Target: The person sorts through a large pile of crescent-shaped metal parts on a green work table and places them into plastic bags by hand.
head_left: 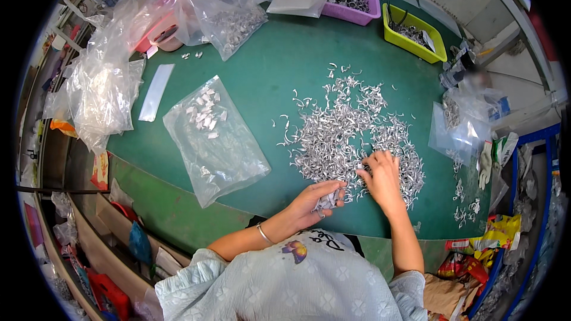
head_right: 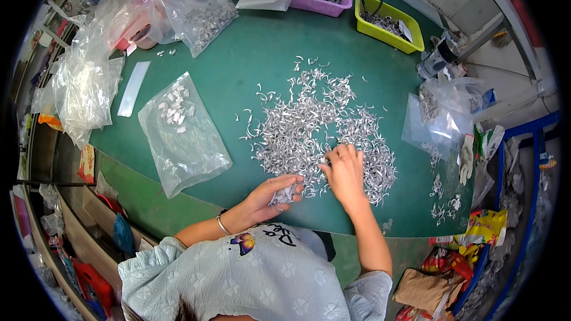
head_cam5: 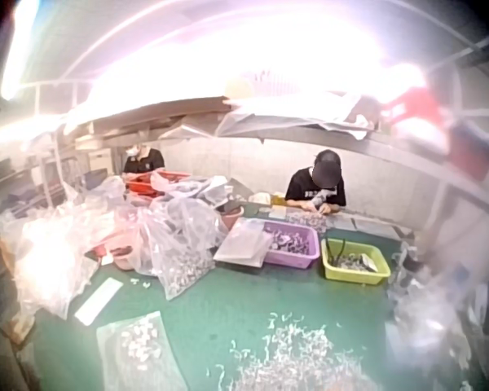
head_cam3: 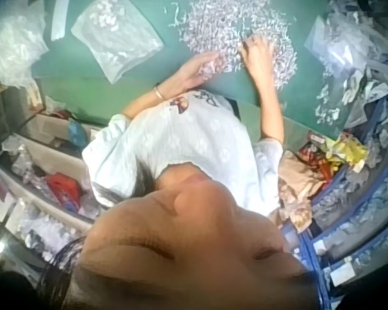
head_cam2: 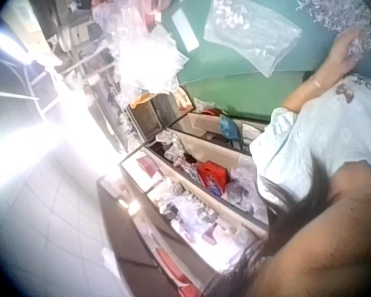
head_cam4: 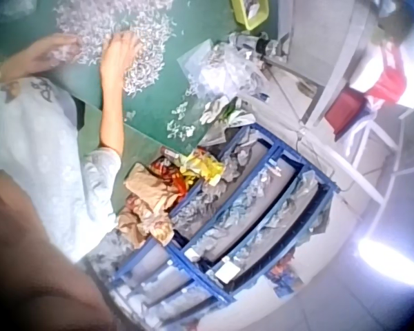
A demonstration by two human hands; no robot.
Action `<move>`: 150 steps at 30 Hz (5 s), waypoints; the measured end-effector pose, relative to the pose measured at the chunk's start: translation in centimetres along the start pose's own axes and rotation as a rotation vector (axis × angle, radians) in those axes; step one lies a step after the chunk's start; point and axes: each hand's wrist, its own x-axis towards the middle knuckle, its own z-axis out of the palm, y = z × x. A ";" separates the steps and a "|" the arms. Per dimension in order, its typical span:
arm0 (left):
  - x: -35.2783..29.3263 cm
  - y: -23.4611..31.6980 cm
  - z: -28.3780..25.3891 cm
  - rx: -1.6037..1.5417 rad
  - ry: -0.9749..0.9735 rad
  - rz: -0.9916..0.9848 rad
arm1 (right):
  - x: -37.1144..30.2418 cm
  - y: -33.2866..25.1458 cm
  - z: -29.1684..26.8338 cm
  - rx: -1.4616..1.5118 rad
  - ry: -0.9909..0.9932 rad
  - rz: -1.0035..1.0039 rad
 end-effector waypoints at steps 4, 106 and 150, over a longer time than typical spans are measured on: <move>0.0 -0.2 -0.3 0.002 -0.026 -0.008 | -0.4 -0.2 0.9 0.014 0.037 0.013; -1.2 0.5 -1.5 0.174 -0.140 -0.145 | 0.3 1.0 -0.4 0.129 0.065 -0.070; -1.3 0.1 -2.0 0.131 -0.133 -0.137 | 6.0 -0.3 3.2 0.049 -0.092 0.269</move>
